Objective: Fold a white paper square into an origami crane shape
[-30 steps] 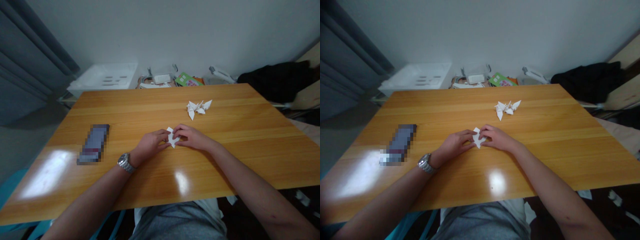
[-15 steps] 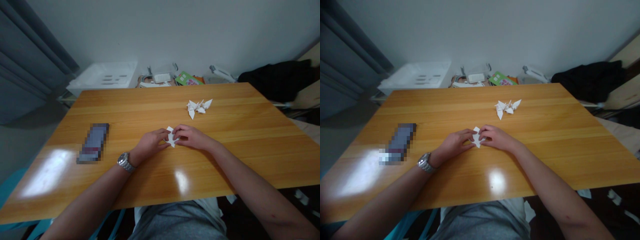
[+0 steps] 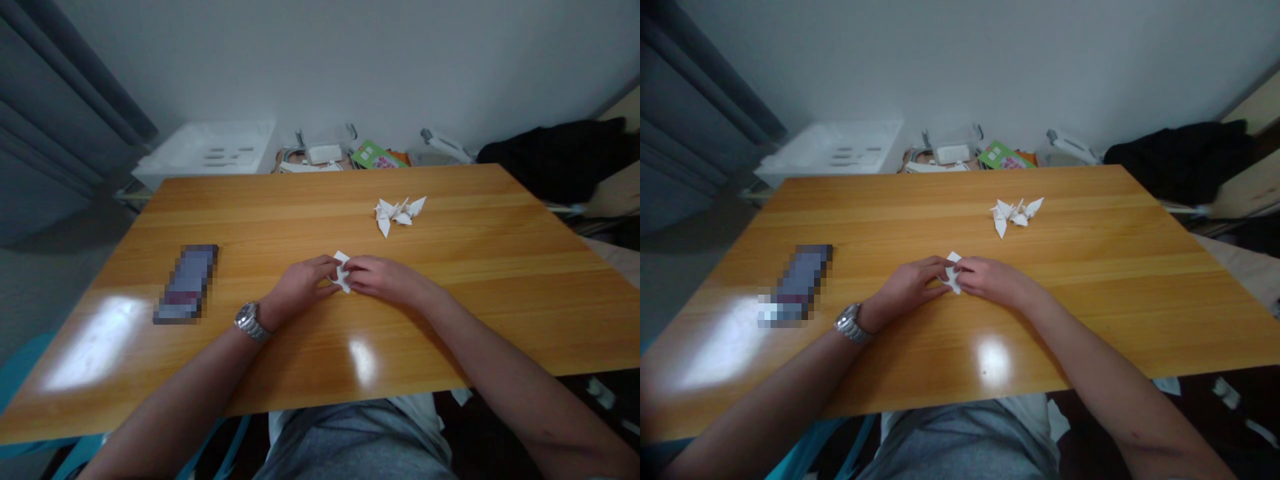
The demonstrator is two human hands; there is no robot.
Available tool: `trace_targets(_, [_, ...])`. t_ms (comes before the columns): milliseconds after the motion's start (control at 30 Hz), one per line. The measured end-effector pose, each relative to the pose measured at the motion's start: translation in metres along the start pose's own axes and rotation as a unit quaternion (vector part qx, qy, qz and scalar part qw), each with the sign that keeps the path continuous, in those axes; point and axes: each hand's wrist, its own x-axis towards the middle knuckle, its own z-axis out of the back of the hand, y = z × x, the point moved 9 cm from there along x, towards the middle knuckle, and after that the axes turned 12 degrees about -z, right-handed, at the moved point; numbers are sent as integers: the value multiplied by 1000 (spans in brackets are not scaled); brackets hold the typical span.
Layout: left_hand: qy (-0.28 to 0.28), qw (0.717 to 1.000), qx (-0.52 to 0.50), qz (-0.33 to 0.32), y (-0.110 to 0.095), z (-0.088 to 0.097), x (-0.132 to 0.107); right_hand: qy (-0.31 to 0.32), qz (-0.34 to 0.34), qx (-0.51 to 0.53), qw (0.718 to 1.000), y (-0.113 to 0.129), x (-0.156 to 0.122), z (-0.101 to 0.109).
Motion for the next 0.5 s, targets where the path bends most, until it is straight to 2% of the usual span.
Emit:
trace_targets(133, [0,1000,-1,-1,0,0,1,5,9,-24,1000,2,-2,-2])
trace_targets(333, [-1,1000,-8,0,-1,1,1,-5,-27,3,1000,-3,-2,2])
trace_targets(500, [-11,1000,-15,5,-2,2,2,-28,-3,-11,1000,2,-3,7])
